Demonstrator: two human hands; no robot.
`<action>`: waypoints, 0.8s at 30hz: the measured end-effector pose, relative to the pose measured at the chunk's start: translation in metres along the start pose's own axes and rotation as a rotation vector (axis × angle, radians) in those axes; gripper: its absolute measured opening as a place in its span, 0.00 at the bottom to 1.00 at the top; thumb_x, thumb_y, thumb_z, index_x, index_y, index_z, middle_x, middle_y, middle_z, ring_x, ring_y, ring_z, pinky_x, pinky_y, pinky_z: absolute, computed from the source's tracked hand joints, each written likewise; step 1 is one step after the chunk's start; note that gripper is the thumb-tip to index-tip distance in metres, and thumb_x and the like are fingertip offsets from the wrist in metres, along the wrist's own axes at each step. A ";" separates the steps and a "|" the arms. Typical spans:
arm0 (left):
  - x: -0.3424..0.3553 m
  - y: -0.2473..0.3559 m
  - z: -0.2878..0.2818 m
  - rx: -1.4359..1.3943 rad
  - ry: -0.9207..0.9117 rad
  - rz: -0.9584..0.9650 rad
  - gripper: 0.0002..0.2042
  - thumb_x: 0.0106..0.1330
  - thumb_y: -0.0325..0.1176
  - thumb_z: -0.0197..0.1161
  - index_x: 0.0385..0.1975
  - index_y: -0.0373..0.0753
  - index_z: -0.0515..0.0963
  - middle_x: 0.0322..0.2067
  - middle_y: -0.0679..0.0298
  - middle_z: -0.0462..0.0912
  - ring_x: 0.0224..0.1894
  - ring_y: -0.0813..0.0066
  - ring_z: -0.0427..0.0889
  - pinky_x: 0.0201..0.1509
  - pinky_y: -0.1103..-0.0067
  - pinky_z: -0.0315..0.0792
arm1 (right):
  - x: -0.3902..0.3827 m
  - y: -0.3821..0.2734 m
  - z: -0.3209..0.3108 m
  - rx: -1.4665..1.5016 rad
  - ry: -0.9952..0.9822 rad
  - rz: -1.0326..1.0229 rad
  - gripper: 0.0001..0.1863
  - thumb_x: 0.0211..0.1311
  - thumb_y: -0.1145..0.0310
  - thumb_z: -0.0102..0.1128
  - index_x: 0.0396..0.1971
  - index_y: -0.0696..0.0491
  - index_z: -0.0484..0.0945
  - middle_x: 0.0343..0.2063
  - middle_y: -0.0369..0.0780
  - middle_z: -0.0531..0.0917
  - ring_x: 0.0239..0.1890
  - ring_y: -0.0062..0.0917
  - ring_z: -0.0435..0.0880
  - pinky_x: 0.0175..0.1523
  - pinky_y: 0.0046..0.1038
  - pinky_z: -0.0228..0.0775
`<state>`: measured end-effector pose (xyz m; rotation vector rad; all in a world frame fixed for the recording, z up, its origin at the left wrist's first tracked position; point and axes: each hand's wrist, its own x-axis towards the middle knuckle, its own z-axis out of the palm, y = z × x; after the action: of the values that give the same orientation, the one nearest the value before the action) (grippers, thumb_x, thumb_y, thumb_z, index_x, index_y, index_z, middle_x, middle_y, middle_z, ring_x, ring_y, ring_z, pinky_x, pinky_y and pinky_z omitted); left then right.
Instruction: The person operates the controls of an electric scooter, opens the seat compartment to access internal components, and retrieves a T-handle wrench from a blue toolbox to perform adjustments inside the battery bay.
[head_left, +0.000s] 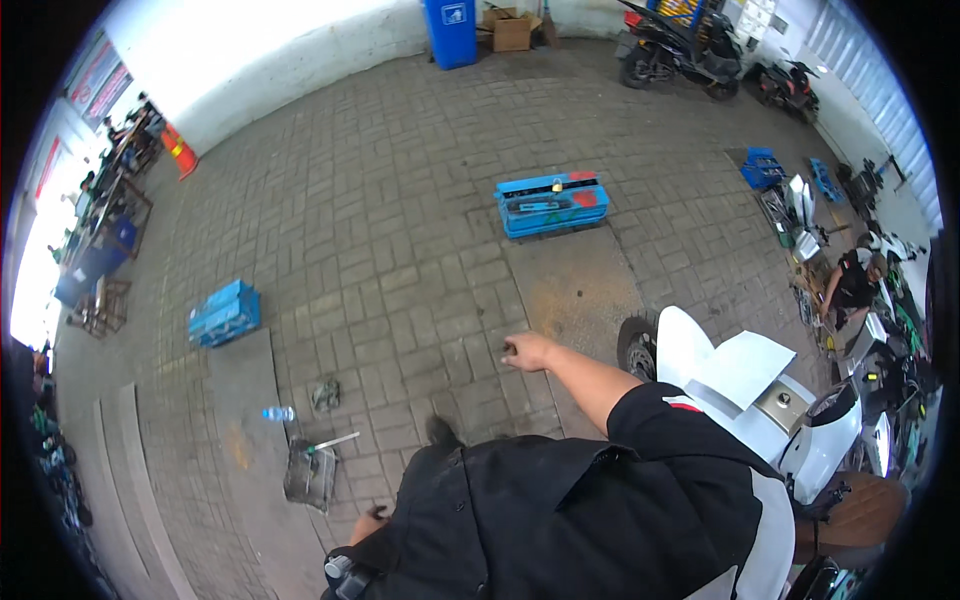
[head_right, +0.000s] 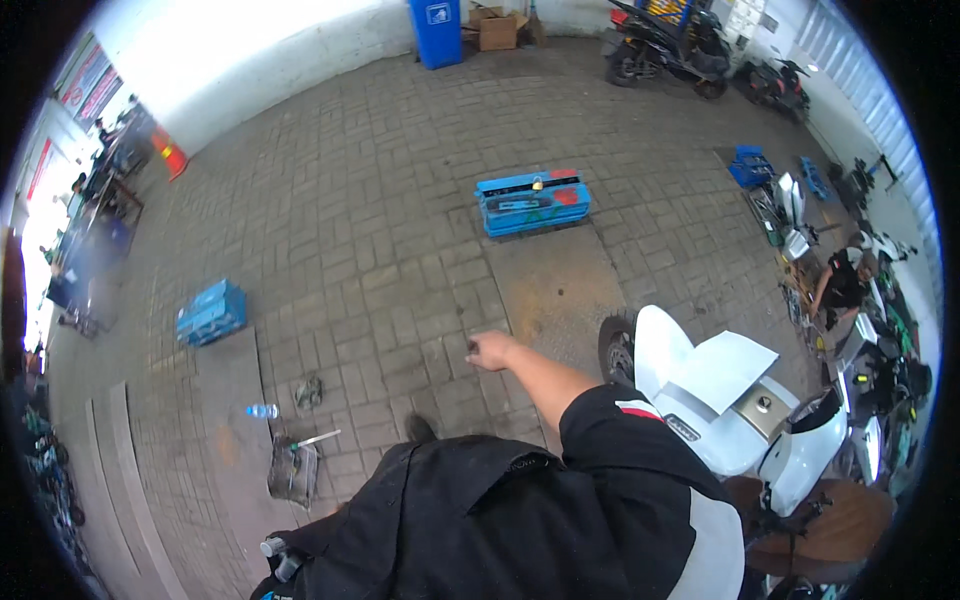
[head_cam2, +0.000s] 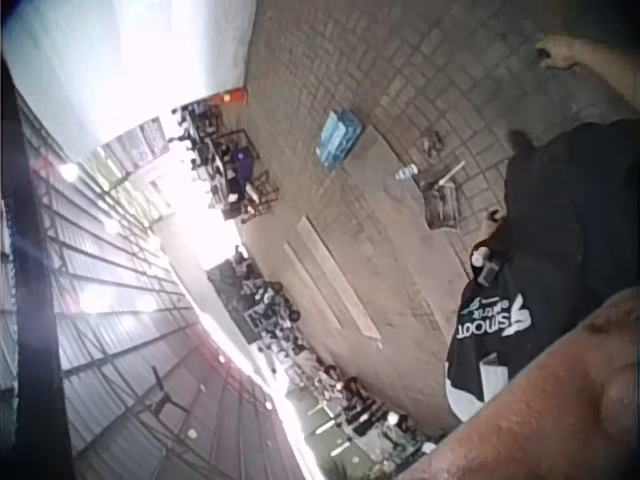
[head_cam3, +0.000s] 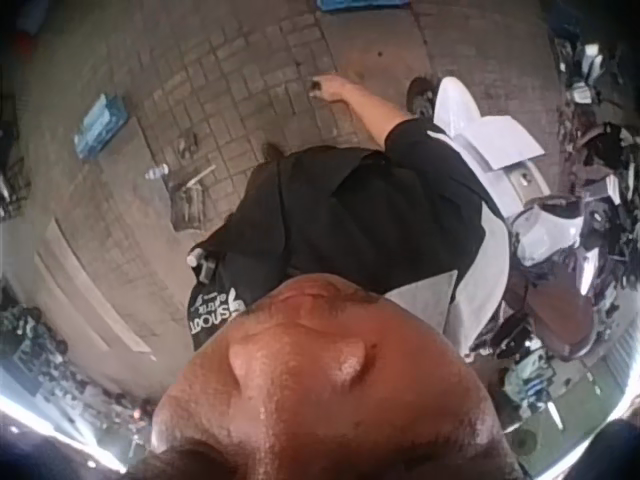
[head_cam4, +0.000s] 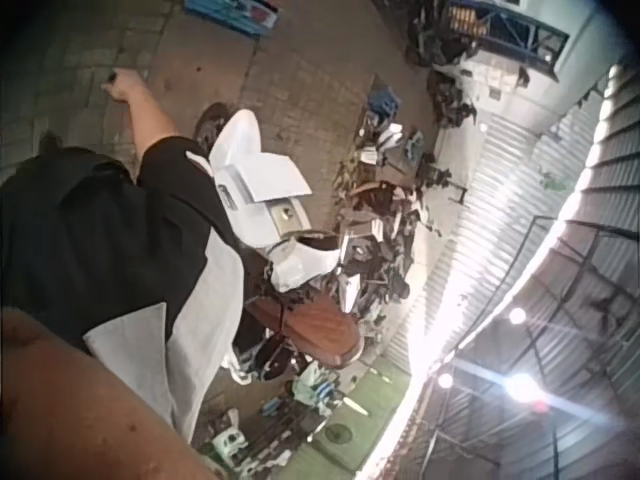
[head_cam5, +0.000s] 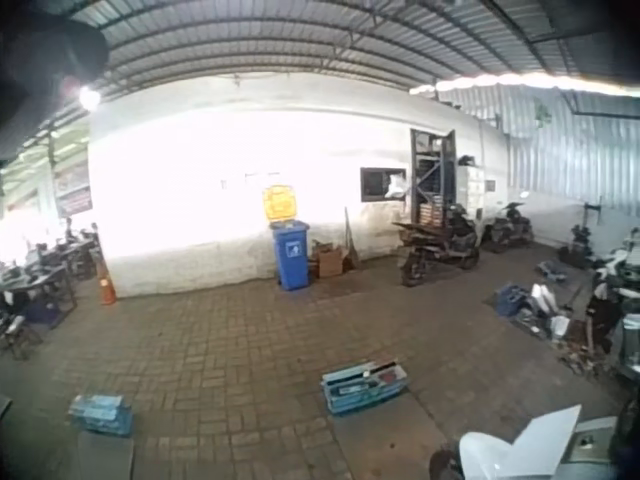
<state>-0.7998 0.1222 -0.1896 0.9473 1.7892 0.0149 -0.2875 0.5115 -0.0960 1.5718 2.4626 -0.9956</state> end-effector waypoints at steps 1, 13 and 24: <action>0.030 -0.003 -0.003 0.011 -0.042 0.037 0.28 0.59 0.46 0.66 0.59 0.41 0.74 0.44 0.51 0.85 0.50 0.56 0.83 0.53 0.68 0.76 | 0.011 -0.007 -0.018 0.012 -0.029 0.009 0.30 0.60 0.48 0.58 0.56 0.54 0.75 0.54 0.49 0.79 0.58 0.44 0.76 0.61 0.39 0.69; 0.318 0.438 -0.325 0.983 -0.004 0.237 0.26 0.60 0.45 0.64 0.58 0.44 0.75 0.45 0.49 0.84 0.49 0.54 0.83 0.52 0.68 0.76 | -0.047 0.110 -0.003 0.173 -0.232 0.824 0.27 0.59 0.47 0.57 0.48 0.53 0.82 0.49 0.49 0.82 0.52 0.44 0.81 0.58 0.41 0.71; 0.443 0.789 -0.256 0.948 -0.012 0.568 0.23 0.60 0.37 0.61 0.58 0.45 0.75 0.44 0.53 0.85 0.47 0.57 0.83 0.50 0.67 0.75 | 0.060 0.177 -0.013 0.616 0.081 1.104 0.22 0.58 0.52 0.61 0.46 0.51 0.83 0.47 0.50 0.83 0.51 0.43 0.81 0.57 0.40 0.71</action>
<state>-0.5952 1.0346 -0.0875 2.0928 1.4263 -0.5143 -0.1654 0.6150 -0.1939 2.6247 0.8990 -1.4222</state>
